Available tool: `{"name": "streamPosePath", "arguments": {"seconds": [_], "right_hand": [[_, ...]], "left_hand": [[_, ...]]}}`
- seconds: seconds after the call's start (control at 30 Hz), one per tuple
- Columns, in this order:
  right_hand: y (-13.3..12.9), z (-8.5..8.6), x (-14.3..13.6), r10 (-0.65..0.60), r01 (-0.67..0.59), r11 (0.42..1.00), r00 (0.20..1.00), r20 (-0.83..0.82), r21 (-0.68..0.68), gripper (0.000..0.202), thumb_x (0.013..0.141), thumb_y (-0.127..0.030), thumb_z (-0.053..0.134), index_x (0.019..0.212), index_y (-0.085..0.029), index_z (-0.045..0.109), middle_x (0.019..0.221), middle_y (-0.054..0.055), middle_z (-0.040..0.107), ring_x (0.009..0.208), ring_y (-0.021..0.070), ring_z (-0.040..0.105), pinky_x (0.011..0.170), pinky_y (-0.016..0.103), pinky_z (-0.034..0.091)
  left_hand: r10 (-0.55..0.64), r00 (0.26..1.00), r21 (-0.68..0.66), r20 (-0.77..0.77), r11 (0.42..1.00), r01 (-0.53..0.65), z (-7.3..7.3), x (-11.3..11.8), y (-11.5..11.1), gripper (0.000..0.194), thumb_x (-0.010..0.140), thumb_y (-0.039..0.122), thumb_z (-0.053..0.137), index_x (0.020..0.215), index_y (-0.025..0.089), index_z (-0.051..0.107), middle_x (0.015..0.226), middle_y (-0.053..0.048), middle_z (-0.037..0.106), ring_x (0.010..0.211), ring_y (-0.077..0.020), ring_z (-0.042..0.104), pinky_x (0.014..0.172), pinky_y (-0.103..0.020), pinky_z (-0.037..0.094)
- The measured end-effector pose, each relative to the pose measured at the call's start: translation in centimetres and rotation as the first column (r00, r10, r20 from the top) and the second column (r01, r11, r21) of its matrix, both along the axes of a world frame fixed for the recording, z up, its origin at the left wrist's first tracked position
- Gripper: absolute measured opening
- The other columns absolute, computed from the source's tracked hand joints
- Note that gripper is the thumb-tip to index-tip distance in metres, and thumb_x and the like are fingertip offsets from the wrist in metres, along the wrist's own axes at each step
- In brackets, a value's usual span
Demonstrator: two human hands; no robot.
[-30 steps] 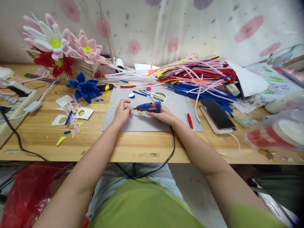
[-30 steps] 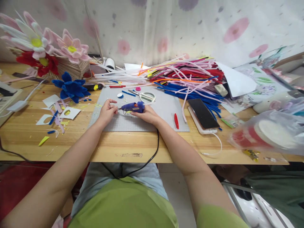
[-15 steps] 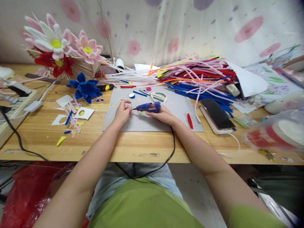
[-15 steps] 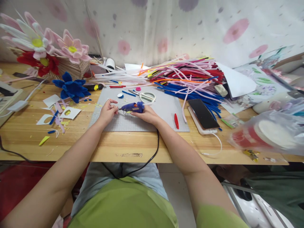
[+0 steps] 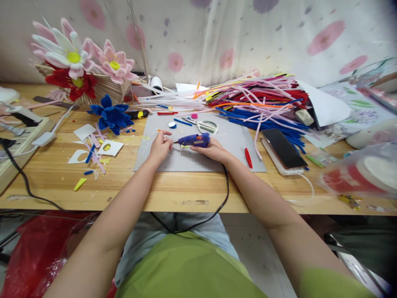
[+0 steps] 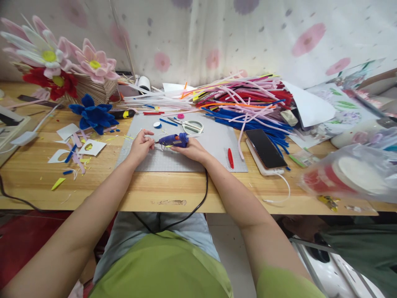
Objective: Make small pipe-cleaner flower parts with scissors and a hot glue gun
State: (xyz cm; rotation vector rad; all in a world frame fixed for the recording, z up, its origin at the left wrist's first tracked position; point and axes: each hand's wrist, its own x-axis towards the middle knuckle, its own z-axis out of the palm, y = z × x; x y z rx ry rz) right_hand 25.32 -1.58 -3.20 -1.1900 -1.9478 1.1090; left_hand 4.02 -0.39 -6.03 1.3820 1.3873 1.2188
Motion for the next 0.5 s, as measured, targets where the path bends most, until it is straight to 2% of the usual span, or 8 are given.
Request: {"name": "streamPosePath", "arguments": {"seconds": [0.3,0.5], "right_hand": [[-0.01,0.23,0.1,-0.006,0.006,1.0,1.0,0.021,0.009,0.043,0.071,-0.045,0.063,0.104,-0.017,0.067,0.096,0.004,0.068,0.084,0.0166,0.06,0.078,0.028,0.044],[-0.13,0.52,0.18,-0.024,0.024,1.0,0.999,0.032,-0.009,0.043,0.071,-0.044,0.063,0.104,-0.017,0.066,0.095,0.003,0.068,0.083,0.0156,0.059,0.077,0.027,0.044]], "left_hand": [[-0.041,0.999,0.002,0.012,0.999,0.041,-0.07,-0.18,-0.03,0.023,0.067,0.02,0.053,0.089,0.021,0.048,0.048,0.007,0.047,0.048,-0.0122,0.045,0.055,-0.024,0.032],[-0.045,0.996,-0.013,0.076,0.999,0.046,0.53,0.05,-0.27,0.024,0.066,0.02,0.053,0.088,0.021,0.047,0.048,0.007,0.044,0.048,-0.0116,0.043,0.053,-0.024,0.031]]}}
